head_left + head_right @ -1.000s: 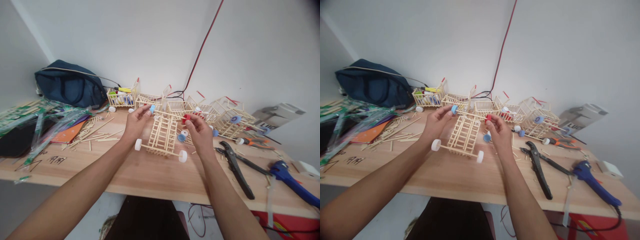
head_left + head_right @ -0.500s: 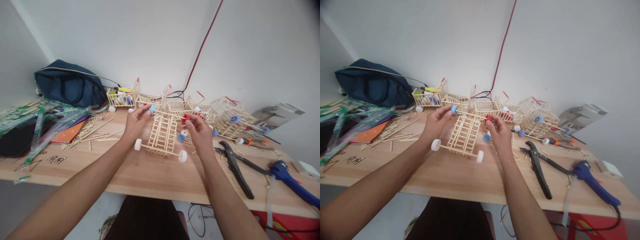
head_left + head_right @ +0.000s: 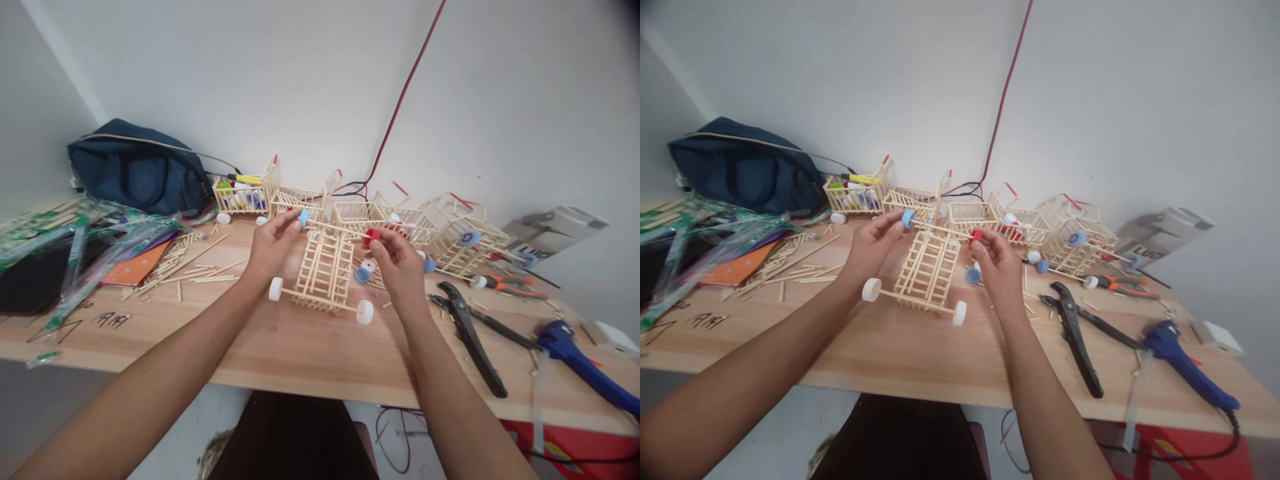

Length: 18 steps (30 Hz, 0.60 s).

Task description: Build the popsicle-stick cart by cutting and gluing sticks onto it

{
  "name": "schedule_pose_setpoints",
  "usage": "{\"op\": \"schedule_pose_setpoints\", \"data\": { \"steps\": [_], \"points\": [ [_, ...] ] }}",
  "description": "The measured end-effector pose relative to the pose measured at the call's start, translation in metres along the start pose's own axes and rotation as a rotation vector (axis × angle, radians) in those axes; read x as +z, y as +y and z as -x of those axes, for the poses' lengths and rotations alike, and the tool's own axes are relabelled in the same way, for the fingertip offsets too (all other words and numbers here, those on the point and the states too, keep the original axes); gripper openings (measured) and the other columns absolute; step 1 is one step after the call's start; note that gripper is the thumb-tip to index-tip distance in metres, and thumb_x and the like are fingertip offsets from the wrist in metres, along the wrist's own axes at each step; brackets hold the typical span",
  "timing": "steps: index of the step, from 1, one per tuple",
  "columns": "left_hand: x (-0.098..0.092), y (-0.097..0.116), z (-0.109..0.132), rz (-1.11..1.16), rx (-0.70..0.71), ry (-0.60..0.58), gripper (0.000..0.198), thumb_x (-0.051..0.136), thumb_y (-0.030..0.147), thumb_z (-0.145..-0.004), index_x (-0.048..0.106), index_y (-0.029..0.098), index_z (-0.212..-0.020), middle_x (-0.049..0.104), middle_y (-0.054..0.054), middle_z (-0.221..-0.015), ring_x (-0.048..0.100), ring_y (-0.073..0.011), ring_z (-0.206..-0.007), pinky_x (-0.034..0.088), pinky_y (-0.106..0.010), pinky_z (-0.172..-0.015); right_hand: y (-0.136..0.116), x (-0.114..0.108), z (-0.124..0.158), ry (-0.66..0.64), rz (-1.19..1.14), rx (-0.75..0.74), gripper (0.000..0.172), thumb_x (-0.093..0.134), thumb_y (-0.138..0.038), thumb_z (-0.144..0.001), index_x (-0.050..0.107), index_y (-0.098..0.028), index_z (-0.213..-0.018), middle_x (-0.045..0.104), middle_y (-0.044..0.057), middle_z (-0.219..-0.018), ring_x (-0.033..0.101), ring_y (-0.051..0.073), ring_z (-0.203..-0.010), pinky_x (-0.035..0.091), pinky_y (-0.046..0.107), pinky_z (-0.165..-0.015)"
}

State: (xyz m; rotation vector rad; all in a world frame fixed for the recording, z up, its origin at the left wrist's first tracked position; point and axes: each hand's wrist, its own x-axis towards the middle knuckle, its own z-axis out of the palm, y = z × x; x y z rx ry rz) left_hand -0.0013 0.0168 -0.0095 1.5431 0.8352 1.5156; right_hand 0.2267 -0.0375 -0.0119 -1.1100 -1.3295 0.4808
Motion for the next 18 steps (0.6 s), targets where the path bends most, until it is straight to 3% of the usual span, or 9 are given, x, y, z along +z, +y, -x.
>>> {"op": "schedule_pose_setpoints", "data": {
  "steps": [18],
  "points": [
    [0.0002,0.0001,0.0006,-0.003,0.0,0.001,0.036,0.064,0.036,-0.087,0.071,0.019,-0.118,0.07,-0.01,-0.127,0.065,-0.0248,-0.117,0.048,-0.046,-0.107,0.0001,0.0003,0.0001,0.004,-0.002,-0.004,0.032,0.07,-0.048,-0.084,0.068,-0.024,-0.105,0.073,0.004,-0.1,0.069,0.018,-0.088,0.061,0.035,-0.072]
  ]
}}
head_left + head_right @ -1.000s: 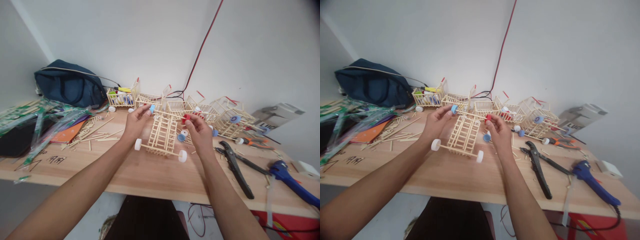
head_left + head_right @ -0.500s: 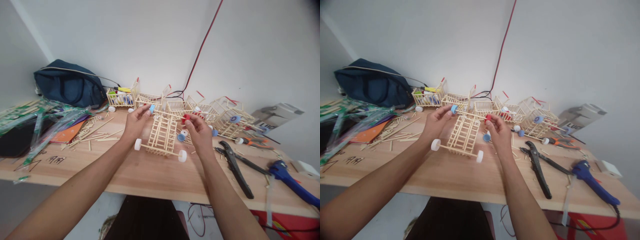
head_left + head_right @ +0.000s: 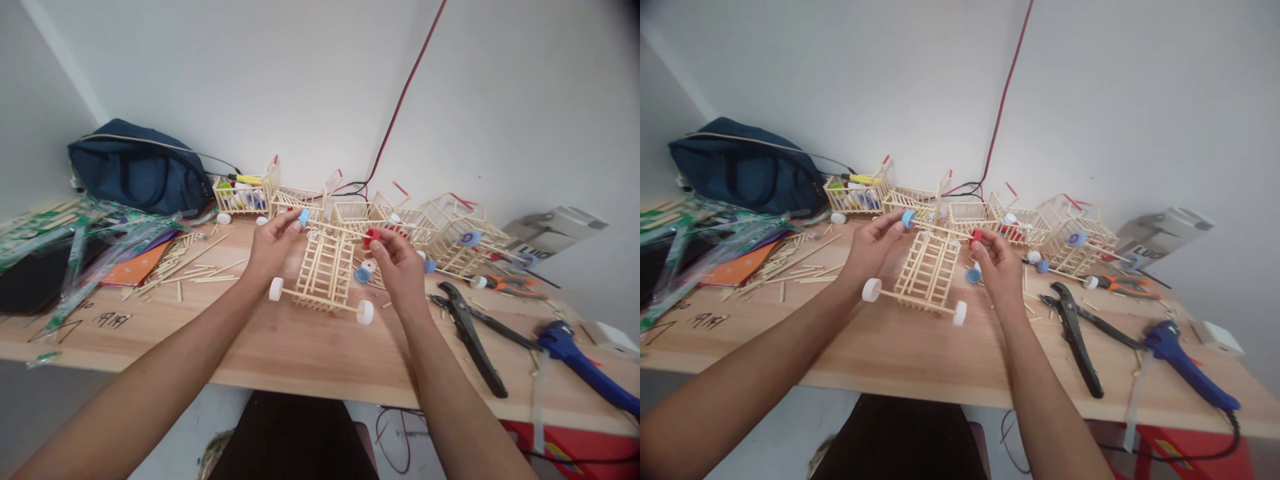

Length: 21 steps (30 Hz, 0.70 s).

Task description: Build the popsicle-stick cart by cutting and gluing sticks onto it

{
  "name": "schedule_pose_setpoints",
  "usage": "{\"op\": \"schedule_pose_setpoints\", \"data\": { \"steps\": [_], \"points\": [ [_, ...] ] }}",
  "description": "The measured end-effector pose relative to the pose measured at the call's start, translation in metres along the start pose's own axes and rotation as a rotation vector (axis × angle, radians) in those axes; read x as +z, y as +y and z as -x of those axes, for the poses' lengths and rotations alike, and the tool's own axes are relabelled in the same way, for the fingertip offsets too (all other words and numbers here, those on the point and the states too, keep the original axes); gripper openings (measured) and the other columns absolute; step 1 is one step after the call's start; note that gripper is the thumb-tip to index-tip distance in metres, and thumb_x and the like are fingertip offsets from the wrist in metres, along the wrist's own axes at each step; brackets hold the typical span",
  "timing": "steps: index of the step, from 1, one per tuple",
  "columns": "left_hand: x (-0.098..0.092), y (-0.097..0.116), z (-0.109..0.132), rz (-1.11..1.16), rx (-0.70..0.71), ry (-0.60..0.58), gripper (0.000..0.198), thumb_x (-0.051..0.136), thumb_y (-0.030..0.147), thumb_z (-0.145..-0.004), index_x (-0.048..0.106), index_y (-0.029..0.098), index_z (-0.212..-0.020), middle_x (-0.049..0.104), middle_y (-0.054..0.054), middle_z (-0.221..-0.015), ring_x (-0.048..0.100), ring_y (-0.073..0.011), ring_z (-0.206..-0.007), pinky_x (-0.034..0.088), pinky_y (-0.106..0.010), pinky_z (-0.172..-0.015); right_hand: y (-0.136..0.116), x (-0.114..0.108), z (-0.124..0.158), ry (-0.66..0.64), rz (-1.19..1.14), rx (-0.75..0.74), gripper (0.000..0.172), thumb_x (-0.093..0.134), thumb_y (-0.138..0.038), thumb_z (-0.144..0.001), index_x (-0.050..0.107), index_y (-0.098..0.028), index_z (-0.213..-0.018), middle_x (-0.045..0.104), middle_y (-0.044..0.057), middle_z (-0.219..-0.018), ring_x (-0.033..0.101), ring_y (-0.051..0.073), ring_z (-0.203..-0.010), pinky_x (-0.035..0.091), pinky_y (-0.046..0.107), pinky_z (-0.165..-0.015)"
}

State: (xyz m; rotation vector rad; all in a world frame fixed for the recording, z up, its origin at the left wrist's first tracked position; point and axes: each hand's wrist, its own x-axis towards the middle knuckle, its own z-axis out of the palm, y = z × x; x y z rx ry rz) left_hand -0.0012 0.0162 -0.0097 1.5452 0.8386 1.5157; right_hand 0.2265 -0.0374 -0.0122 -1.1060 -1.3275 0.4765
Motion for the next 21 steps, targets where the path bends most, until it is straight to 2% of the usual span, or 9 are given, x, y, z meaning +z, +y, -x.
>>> {"op": "schedule_pose_setpoints", "data": {
  "steps": [6,13,21],
  "points": [
    [-0.0001,-0.0001,-0.0003,-0.008,-0.001,0.011,0.034,0.065,0.034,-0.087,0.072,0.018,-0.116,0.071,-0.009,-0.124,0.067,-0.0245,-0.115,0.05,-0.045,-0.106,-0.001,0.0004,0.0001,0.002,-0.008,0.007,0.032,0.071,-0.048,-0.083,0.069,-0.024,-0.105,0.073,0.004,-0.1,0.068,0.017,-0.086,0.061,0.034,-0.072],
    [-0.0004,-0.0007,-0.0006,-0.004,0.008,-0.005,0.037,0.066,0.04,-0.087,0.071,0.019,-0.117,0.07,-0.01,-0.126,0.066,-0.0256,-0.117,0.05,-0.045,-0.106,-0.0013,-0.0001,0.0006,-0.001,-0.007,0.009,0.032,0.071,-0.048,-0.084,0.069,-0.024,-0.106,0.073,0.004,-0.1,0.068,0.017,-0.086,0.061,0.033,-0.072],
    [-0.0005,0.0008,0.0001,-0.005,0.012,0.003,0.036,0.065,0.036,-0.087,0.071,0.017,-0.117,0.071,-0.011,-0.126,0.065,-0.0251,-0.118,0.049,-0.044,-0.107,-0.0006,0.0001,0.0002,0.002,-0.025,0.014,0.032,0.071,-0.047,-0.084,0.069,-0.023,-0.105,0.073,0.004,-0.098,0.067,0.016,-0.086,0.06,0.032,-0.072]
  ]
}}
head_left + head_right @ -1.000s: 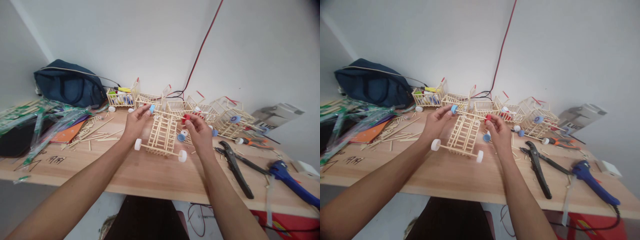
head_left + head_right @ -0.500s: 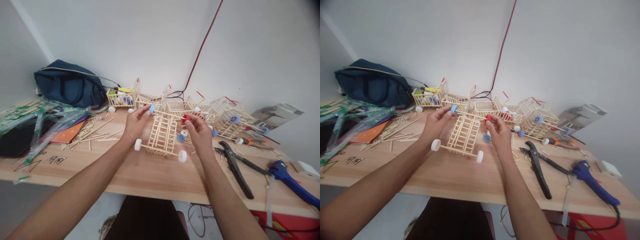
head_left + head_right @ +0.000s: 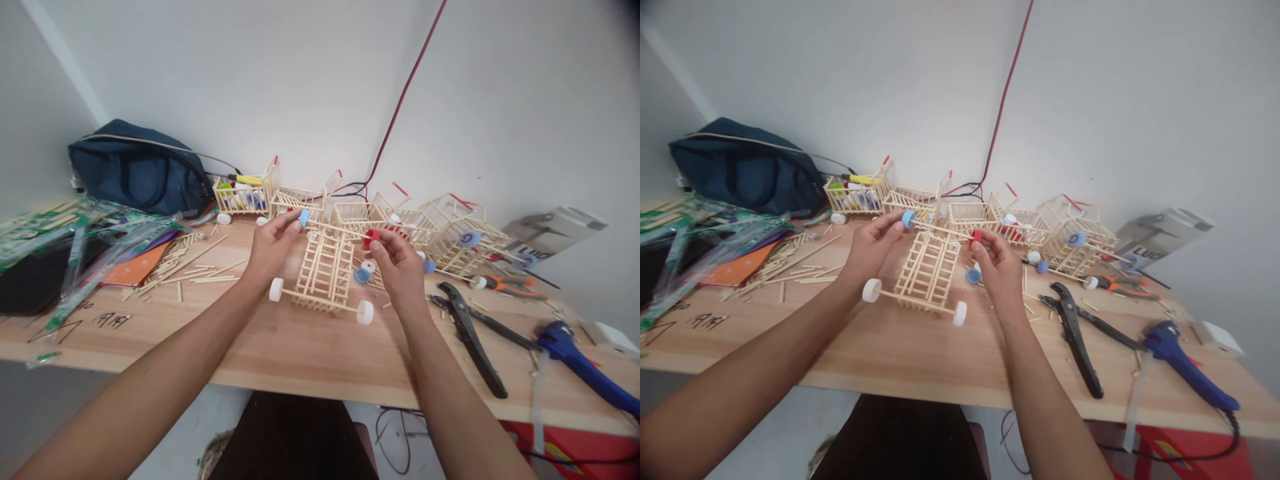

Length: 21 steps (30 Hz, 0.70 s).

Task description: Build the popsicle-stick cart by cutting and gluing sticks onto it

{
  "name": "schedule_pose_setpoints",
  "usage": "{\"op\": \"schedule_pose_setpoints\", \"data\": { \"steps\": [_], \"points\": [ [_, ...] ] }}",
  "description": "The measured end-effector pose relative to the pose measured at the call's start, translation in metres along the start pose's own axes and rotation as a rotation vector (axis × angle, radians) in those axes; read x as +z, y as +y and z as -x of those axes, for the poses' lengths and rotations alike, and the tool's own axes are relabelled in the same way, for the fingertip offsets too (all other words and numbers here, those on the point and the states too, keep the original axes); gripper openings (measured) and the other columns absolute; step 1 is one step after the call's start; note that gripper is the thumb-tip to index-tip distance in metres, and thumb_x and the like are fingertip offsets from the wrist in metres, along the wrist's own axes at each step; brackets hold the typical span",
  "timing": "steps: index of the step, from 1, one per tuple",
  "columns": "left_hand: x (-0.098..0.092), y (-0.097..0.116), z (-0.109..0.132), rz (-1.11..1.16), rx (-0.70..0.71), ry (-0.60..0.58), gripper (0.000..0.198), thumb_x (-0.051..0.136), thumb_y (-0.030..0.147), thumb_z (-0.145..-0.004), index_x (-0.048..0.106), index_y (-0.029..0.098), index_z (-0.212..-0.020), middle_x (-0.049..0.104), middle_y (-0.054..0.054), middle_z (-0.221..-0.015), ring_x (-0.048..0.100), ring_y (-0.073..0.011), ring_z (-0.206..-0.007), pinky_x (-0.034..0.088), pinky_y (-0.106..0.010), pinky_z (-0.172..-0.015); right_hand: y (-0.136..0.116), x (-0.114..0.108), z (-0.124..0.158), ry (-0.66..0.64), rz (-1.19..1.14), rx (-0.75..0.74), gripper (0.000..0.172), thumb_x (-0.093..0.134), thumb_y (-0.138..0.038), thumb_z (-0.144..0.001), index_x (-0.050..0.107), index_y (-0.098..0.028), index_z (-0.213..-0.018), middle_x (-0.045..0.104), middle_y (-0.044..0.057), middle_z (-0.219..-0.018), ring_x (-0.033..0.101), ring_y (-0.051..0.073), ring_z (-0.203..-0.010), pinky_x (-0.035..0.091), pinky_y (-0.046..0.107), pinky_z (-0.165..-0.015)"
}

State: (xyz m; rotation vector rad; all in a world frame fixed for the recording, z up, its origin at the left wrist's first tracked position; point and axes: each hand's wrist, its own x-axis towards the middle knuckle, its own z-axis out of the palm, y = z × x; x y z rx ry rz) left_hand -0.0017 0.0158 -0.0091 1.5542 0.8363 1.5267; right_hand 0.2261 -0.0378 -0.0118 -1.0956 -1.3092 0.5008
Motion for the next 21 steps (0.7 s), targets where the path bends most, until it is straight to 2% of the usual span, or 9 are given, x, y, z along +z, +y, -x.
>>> {"op": "schedule_pose_setpoints", "data": {
  "steps": [21],
  "points": [
    [0.0002,0.001,-0.0005,-0.009,-0.008,0.016,0.034,0.064,0.031,-0.087,0.072,0.017,-0.117,0.071,-0.01,-0.124,0.067,-0.024,-0.114,0.05,-0.044,-0.105,0.0006,-0.0006,0.0001,0.0,0.003,-0.01,0.032,0.072,-0.046,-0.084,0.07,-0.024,-0.106,0.074,0.004,-0.098,0.069,0.016,-0.085,0.061,0.031,-0.071]
  ]
}}
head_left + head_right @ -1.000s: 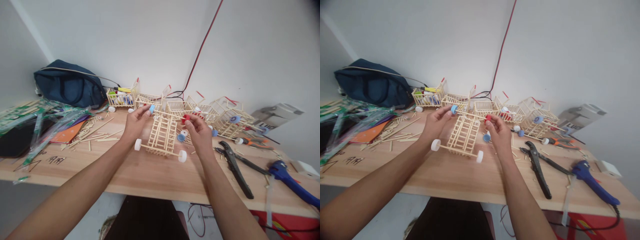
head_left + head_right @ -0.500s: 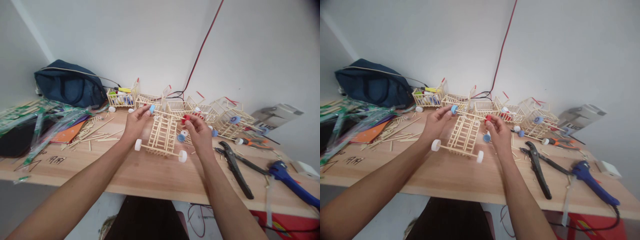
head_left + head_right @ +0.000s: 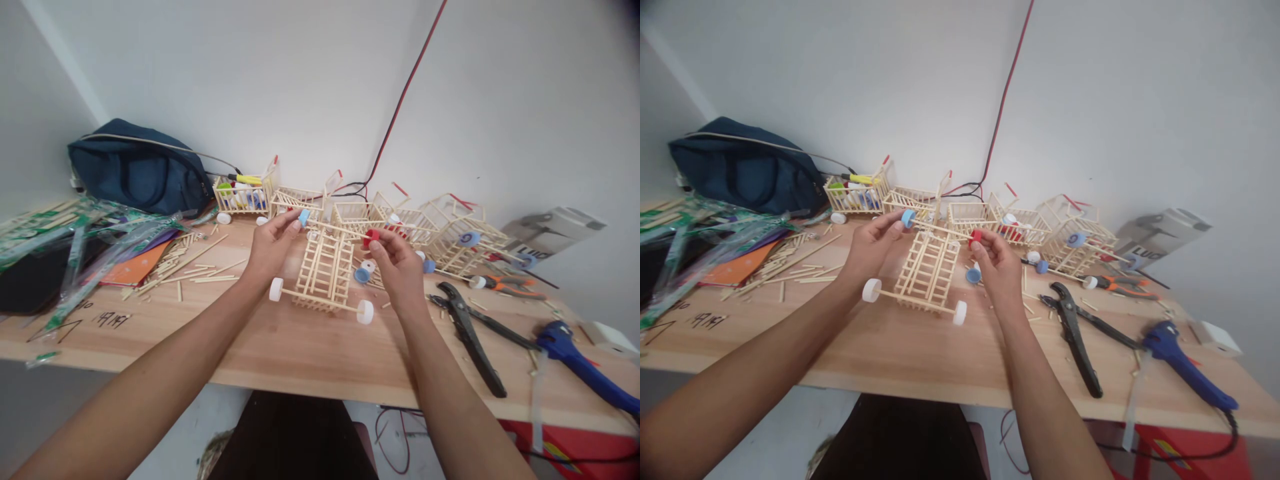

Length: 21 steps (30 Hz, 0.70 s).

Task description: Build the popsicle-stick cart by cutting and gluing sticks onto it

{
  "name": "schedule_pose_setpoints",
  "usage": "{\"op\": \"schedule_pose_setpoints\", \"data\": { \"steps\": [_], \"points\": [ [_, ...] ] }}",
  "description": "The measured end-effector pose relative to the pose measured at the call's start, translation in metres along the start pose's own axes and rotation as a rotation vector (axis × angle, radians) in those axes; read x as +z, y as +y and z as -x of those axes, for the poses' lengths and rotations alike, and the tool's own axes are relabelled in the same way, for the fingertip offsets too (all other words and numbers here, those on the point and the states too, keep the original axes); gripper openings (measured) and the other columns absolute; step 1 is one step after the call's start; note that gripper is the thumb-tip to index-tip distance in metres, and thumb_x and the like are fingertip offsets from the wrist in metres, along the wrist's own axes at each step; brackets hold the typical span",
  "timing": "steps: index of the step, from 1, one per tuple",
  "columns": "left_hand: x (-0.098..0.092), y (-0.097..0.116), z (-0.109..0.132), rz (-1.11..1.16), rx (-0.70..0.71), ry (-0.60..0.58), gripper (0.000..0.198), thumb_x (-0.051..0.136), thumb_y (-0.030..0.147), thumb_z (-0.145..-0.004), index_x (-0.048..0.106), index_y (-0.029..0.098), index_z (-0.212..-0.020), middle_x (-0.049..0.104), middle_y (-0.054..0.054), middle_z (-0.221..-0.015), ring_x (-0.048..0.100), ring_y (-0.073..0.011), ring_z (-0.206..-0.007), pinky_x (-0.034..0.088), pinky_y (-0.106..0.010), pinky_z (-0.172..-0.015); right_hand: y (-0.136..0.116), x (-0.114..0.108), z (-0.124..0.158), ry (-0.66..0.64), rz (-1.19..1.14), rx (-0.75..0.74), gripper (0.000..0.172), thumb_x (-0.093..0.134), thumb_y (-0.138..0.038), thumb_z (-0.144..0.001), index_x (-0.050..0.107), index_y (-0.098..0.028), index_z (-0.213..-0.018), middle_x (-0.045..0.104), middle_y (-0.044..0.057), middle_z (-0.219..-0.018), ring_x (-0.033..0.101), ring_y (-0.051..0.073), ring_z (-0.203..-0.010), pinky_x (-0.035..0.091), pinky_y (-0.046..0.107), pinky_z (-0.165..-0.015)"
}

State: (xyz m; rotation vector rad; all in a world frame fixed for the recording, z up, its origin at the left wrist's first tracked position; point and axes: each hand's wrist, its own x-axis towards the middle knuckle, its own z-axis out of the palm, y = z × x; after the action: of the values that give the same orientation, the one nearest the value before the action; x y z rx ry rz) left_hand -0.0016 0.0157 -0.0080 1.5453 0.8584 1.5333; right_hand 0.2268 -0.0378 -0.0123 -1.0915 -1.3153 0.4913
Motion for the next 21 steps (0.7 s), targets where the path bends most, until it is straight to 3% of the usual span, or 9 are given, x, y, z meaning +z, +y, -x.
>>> {"op": "schedule_pose_setpoints", "data": {
  "steps": [21],
  "points": [
    [0.0006,0.0013,0.0005,-0.011,-0.01,-0.014,0.038,0.063,0.035,-0.088,0.07,0.016,-0.12,0.071,-0.012,-0.125,0.067,-0.0252,-0.114,0.05,-0.044,-0.104,-0.0007,0.0008,0.0,-0.002,0.002,-0.009,0.033,0.071,-0.049,-0.083,0.07,-0.024,-0.104,0.073,0.003,-0.097,0.068,0.016,-0.084,0.061,0.032,-0.07]
  ]
}}
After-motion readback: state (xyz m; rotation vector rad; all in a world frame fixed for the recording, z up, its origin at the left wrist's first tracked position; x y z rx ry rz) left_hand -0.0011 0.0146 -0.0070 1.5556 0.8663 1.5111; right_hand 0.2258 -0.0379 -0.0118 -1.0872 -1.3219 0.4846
